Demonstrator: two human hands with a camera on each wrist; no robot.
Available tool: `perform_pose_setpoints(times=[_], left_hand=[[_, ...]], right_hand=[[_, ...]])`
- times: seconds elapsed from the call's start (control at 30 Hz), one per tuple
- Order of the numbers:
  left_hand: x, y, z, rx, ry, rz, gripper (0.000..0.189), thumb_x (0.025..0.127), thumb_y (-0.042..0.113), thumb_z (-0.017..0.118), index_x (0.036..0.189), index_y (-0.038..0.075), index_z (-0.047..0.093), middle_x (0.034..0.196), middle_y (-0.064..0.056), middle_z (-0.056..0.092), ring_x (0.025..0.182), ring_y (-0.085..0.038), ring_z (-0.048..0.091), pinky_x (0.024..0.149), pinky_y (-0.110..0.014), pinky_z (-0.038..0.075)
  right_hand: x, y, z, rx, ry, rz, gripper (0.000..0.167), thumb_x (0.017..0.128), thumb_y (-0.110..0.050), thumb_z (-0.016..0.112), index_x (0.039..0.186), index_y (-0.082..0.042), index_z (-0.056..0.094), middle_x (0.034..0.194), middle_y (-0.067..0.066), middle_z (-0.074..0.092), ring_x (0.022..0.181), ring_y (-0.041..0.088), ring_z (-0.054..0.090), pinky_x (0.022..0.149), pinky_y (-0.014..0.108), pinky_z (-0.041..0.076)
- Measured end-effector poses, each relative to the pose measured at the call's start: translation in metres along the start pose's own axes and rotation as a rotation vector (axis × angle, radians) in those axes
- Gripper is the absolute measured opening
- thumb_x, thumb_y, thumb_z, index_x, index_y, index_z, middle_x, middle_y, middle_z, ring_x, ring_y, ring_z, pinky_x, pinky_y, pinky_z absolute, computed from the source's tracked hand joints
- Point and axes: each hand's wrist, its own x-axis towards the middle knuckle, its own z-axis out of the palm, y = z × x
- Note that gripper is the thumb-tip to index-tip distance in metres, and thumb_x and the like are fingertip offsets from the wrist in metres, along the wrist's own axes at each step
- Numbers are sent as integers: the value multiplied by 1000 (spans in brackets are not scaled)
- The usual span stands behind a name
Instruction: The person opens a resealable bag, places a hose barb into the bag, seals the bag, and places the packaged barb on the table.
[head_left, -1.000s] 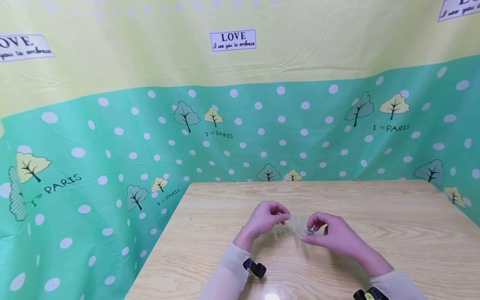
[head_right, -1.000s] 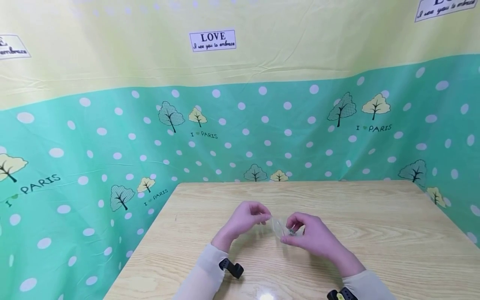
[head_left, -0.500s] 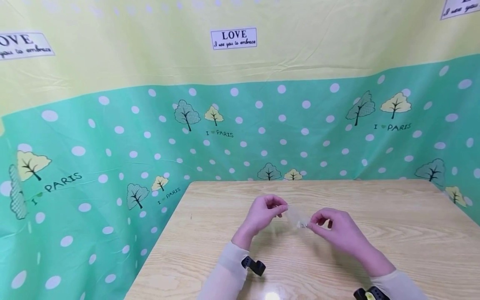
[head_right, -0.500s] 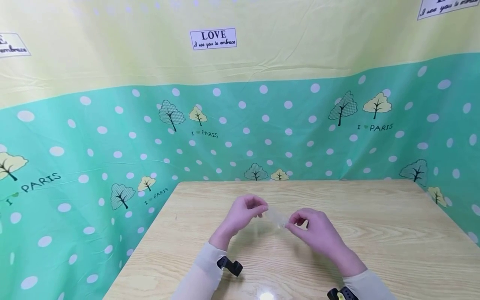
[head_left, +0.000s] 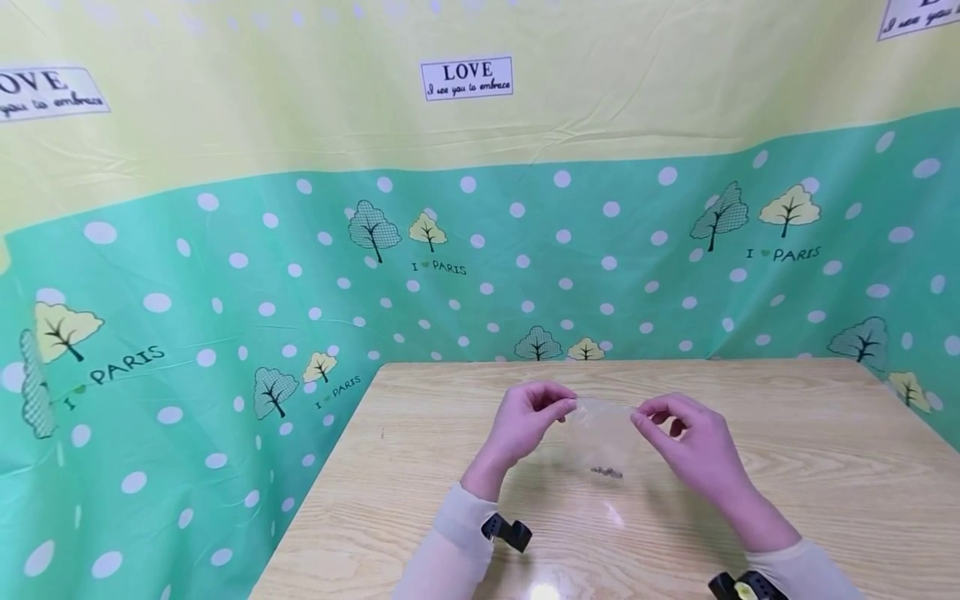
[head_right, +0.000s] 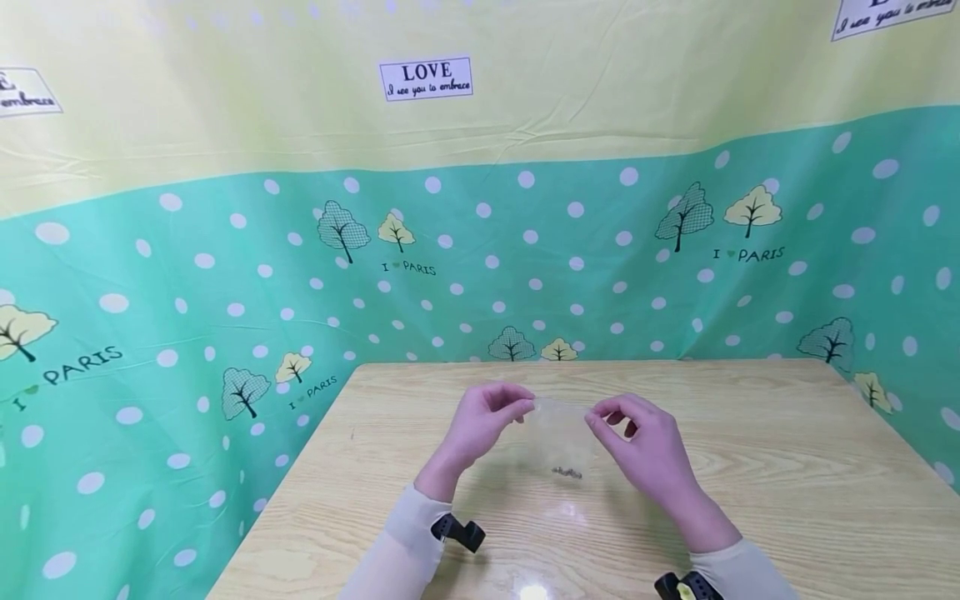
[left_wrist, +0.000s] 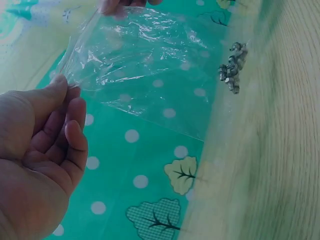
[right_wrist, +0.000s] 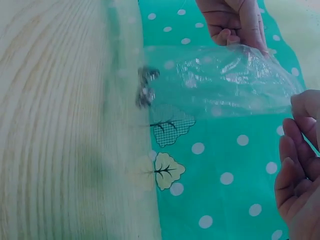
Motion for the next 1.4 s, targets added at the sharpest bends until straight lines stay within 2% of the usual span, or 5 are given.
perform_pose_setpoints(times=[0.3, 0.53, 0.8, 1.03, 1.4], left_hand=[[-4, 14, 0, 119, -6, 46, 12, 106, 20, 69, 104, 11, 76, 99, -1, 75, 91, -17, 68, 79, -28, 55], [-4, 19, 6, 21, -7, 72, 9, 109, 14, 64, 109, 7, 69, 94, -4, 79, 92, -21, 77, 91, -36, 59], [-5, 17, 7, -81, -26, 66, 23, 103, 4, 71, 126, 5, 69, 99, -8, 80, 86, -19, 77, 87, -40, 63], [-6, 18, 9, -26, -114, 27, 42, 94, 4, 82, 133, 5, 68, 101, -2, 79, 89, -12, 73, 79, -28, 60], [-7, 19, 10, 8, -83, 84, 36, 96, 2, 79, 130, 8, 72, 99, -1, 70, 87, -10, 66, 79, -28, 57]], right_hand=[[2, -2, -1, -6, 27, -18, 6, 96, -12, 82, 100, -14, 78, 90, -8, 70, 82, 3, 59, 68, 16, 46], [0, -8, -3, 25, 25, 1, 5, 96, -12, 81, 101, -12, 78, 90, -7, 70, 81, 3, 59, 69, 16, 47], [-1, -15, -4, 102, 13, 84, 4, 103, -16, 75, 102, -11, 75, 90, -4, 72, 78, 8, 62, 69, 16, 49], [-2, -17, -5, 135, 21, 129, 11, 108, -19, 67, 102, -11, 71, 90, 5, 75, 78, 11, 66, 66, 21, 49], [-2, -17, -2, 177, 6, 113, 8, 109, -15, 65, 106, -10, 70, 90, 2, 75, 78, 15, 69, 68, 21, 53]])
